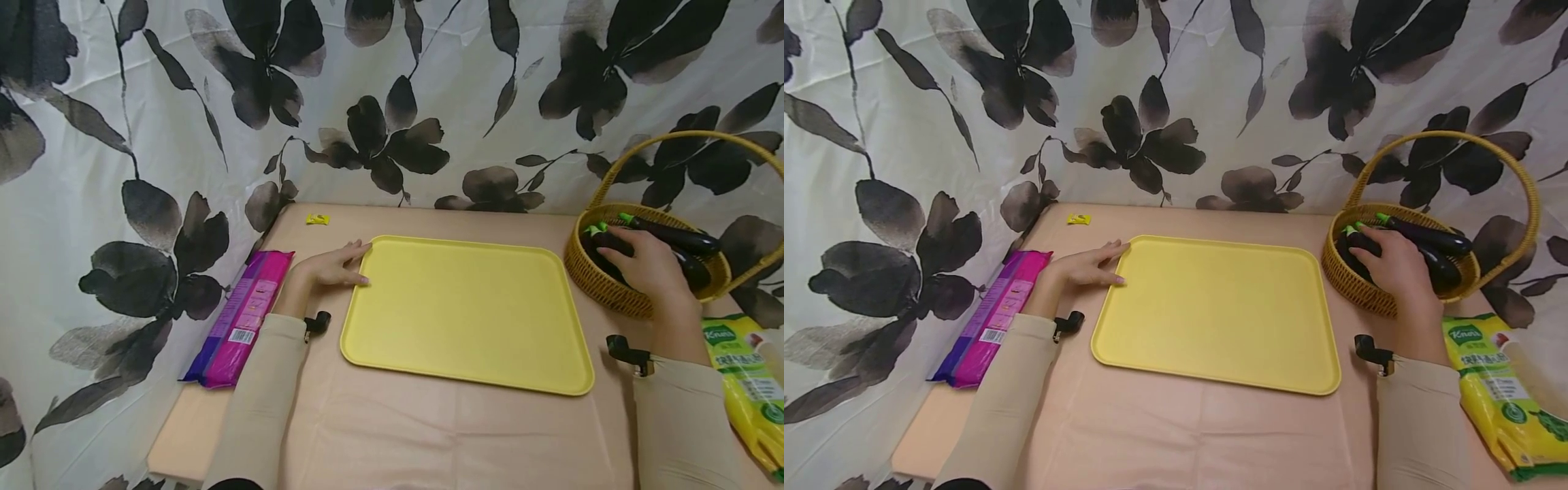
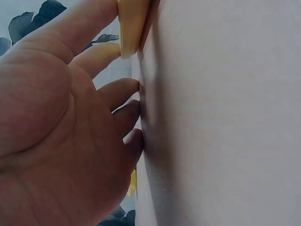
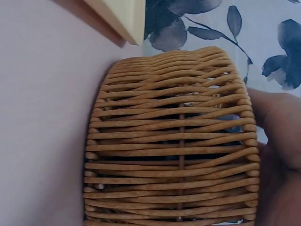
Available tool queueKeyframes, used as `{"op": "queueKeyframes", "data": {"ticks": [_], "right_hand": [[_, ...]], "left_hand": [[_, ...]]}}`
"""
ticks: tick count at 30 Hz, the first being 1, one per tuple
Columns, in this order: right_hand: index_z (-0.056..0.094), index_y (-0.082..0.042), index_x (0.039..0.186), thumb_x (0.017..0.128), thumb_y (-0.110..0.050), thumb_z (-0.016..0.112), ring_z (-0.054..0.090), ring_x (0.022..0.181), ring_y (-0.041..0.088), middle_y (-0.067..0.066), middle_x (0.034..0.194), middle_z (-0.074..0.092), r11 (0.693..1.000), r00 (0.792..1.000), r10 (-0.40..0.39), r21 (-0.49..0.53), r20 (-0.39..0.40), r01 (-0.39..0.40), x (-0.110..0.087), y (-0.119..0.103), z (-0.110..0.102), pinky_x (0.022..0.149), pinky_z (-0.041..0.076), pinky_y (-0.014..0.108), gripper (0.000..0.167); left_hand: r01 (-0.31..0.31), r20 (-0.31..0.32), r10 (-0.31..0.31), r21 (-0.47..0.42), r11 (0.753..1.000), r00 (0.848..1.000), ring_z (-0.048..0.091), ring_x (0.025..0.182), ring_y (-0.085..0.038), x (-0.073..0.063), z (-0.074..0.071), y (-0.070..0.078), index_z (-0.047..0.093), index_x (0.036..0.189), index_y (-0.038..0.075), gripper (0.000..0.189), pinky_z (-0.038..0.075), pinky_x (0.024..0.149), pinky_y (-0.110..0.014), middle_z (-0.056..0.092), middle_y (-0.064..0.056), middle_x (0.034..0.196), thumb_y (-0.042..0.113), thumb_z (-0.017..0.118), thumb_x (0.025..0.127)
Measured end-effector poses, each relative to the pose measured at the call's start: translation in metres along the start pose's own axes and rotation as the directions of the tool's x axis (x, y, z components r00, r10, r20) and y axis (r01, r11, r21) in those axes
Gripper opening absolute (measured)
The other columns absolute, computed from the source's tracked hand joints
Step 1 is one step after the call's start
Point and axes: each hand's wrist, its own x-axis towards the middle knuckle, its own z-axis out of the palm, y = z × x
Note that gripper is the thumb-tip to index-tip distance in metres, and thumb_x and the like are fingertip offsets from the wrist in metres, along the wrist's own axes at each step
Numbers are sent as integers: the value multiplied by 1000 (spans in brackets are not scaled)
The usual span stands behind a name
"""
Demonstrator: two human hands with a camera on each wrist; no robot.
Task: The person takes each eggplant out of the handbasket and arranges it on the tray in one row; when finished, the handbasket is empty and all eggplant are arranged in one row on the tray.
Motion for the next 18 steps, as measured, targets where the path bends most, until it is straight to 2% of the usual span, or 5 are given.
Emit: {"op": "queueKeyframes", "data": {"ticks": [6,10,18], "right_hand": [[38,-7,160,108,-44,52,29,138,67,40,153,40,997,1000,9,-76,-8,-10,2,2,4,109,16,85,66],[41,-6,158,108,-36,56,32,135,66,41,149,43,995,1000,-9,-102,-23,7,3,3,6,107,19,84,60],[44,-6,157,108,-29,57,27,138,66,42,149,42,996,1000,1,-92,-31,-4,2,3,10,112,14,83,56]], "left_hand": [[7,-6,-7,-2,1000,1000,-10,163,-29,1,0,0,16,169,28,100,-2,131,-56,-3,-8,177,51,76,92],[14,-7,-14,-3,1000,1000,-10,163,-28,2,0,0,16,169,27,100,-2,131,-56,-2,-8,177,51,76,92],[26,-11,-27,-31,999,1000,-10,163,-27,0,2,0,18,168,28,100,-2,131,-56,-2,-8,177,50,77,91]]}}
